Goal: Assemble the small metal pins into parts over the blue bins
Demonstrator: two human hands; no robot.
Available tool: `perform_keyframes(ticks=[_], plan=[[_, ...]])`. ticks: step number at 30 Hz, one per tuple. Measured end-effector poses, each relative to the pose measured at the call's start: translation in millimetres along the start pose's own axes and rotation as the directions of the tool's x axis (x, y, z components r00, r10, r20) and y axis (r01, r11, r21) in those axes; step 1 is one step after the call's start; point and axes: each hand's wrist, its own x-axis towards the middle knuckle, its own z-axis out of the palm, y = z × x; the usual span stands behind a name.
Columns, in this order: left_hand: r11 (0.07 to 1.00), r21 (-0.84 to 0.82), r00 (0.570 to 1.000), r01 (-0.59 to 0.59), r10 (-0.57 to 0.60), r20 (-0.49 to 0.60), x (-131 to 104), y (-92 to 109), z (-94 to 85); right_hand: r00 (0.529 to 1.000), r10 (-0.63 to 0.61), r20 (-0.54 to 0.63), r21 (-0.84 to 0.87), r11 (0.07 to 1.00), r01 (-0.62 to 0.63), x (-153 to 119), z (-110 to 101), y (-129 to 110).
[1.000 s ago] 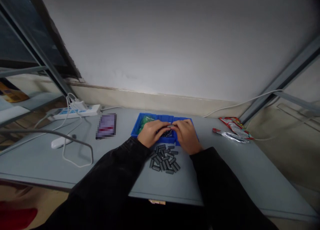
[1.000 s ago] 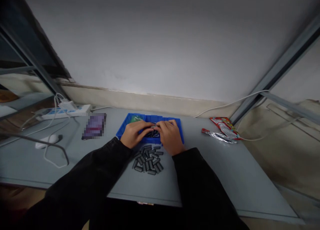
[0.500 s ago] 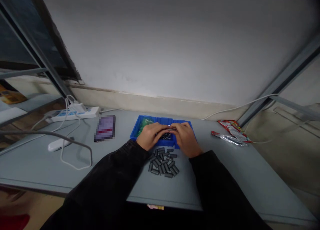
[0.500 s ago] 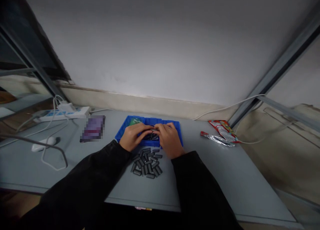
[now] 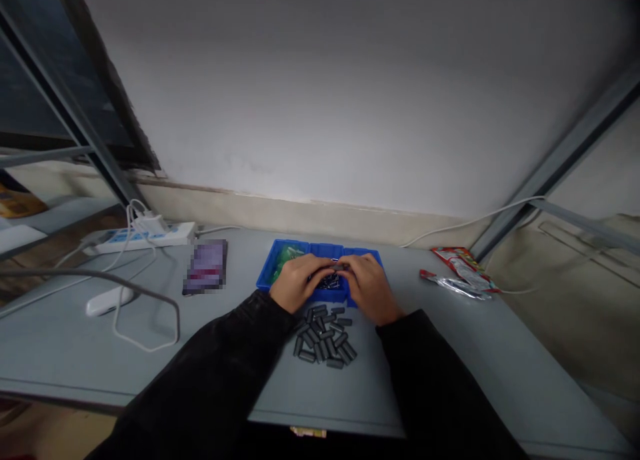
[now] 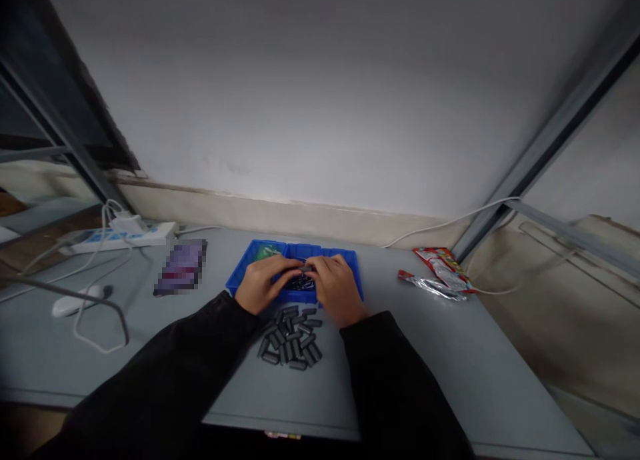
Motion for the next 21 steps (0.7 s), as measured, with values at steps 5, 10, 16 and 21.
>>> perform_keyframes(ticks=[5, 10, 16, 21], plan=[[0.999, -0.027, 1.000, -0.027, 0.027, 0.000, 1, 3, -1.3, 1.000, -0.014, 0.011, 0.006, 1.000, 0.014, -1, 3, 2], [0.999, -0.026, 1.000, -0.031, 0.031, 0.002, 2, 3, -1.6, 0.999, 0.000, 0.046, -0.020, 1.000, 0.001, 0, 2, 3], [1.000, -0.006, 0.997, -0.028, 0.028, 0.076, 2, 0, -6.7, 0.994, 0.088, -0.067, -0.089, 0.992, -0.094, 2, -11, 14], [0.999, -0.015, 0.976, -0.046, 0.048, 0.211, 2, 0, -12.8, 0.963, 0.238, -0.130, -0.231, 0.937, -0.262, -3, -17, 34]])
